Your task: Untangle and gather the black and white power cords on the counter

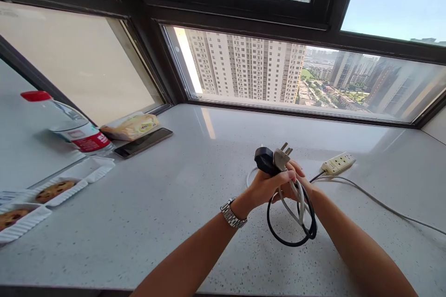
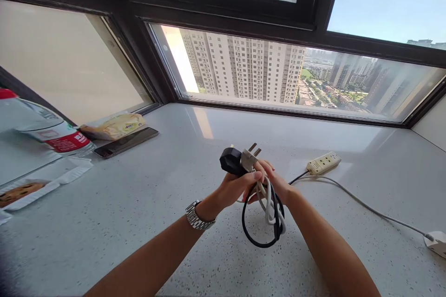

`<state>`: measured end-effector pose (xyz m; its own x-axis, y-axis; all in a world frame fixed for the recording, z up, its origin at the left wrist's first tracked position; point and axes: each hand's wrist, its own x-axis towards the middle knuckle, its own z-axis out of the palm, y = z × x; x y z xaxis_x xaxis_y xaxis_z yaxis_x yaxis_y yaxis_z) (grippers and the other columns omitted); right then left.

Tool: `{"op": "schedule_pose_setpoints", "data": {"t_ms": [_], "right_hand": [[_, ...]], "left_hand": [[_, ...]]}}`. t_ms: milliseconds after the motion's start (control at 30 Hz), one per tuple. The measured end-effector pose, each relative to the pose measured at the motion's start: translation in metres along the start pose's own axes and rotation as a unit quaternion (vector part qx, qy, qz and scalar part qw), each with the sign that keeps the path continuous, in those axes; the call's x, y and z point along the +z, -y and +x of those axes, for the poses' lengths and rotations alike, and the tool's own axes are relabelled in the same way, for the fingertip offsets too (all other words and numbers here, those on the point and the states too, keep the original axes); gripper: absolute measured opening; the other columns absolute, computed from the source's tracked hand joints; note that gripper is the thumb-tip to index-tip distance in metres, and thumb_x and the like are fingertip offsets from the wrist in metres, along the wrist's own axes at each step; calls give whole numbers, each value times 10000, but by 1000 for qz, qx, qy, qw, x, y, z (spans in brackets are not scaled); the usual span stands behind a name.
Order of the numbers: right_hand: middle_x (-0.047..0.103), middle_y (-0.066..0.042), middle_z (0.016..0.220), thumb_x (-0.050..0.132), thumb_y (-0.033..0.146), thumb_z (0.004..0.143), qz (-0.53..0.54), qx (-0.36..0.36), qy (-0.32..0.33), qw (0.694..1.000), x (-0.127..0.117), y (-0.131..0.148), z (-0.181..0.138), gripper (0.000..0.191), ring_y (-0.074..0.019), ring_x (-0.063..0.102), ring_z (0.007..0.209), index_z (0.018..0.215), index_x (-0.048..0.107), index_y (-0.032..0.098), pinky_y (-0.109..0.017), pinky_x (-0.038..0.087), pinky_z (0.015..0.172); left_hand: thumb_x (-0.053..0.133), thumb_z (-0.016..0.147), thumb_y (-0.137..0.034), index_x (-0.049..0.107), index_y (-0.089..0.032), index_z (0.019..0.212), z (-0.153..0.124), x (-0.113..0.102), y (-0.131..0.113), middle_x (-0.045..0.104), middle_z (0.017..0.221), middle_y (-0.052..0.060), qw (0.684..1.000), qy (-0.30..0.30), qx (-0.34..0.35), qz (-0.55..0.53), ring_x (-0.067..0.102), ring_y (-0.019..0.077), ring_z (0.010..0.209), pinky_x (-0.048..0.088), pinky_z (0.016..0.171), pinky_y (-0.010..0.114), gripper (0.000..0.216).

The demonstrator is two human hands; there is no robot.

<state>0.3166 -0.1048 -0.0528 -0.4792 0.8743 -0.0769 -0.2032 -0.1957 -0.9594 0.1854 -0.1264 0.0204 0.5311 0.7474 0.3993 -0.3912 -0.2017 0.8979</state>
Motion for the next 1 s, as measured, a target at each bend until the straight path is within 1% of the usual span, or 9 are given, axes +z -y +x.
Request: {"op": "schedule_pose_setpoints", "data": {"t_ms": [100,167,300,367,533,600,767,900,1000], "right_hand": [[398,34,456,539,596,760,89,-16,-11,996,1,1,1,471,-115,422,455,524,460,197,-244,392,484],[315,54,424,571,540,744,122,-79,-56,988,-5,11,-2,481,-90,319,415,466,370,203,-224,326,444],[260,60,395,543,422,778,-49,-199,-17,979,-19,38,-25,474,-76,216,384,423,322,200,-240,223,426],[273,55,405,489,362,825,-220,-245,33,944,-19,45,-41,454,-79,226,386,432,332,197,-256,226,454],[214,64,481,425,205,837,-519,-298,90,796,-6,34,-61,393,-86,156,459,510,207,190,-282,256,562],[268,53,494,422,178,833,-564,-250,83,782,0,28,-62,374,-90,190,464,511,232,188,-273,240,543],[556,-14,659,436,320,924,-591,-117,-11,798,28,37,-64,305,-112,447,569,673,522,169,-243,249,534],[647,-60,771,492,432,906,-657,-72,-48,749,67,41,-63,277,-165,544,612,855,562,168,-262,213,511],[676,-81,822,463,344,927,-689,-50,-64,720,88,21,-56,200,-191,590,613,971,545,167,-275,203,488]], "left_hand": [[596,760,-265,556,-165,604,0,-8,-9,613,673,31,992,-72,21,-102,619,202,786,481,839,361,190],[593,774,-289,508,-176,599,-2,-16,-12,505,537,-20,974,-115,-15,-192,591,168,636,513,757,355,225],[524,852,-272,437,-180,593,-8,-43,-16,334,452,-74,924,-263,-83,-264,433,92,423,518,570,283,288],[492,873,-247,408,-183,576,-10,-62,-19,302,438,-79,906,-332,-86,-249,386,82,393,509,536,264,316],[456,874,-186,390,-185,556,-13,-89,-18,296,418,-83,876,-429,-128,-180,357,75,369,490,497,247,325],[511,845,-212,394,-187,556,-16,-82,-14,291,420,-90,881,-430,-123,-154,355,74,370,488,493,253,314],[634,772,-331,401,-197,510,-17,-40,-2,330,420,-73,928,-370,-7,25,410,89,399,475,525,262,375],[662,748,-291,480,-185,489,-8,-13,2,477,432,-16,939,-270,31,213,492,111,456,412,517,243,333],[679,722,-260,501,-183,539,6,1,7,479,412,-27,952,-221,-2,210,434,91,396,339,440,229,268]]}}
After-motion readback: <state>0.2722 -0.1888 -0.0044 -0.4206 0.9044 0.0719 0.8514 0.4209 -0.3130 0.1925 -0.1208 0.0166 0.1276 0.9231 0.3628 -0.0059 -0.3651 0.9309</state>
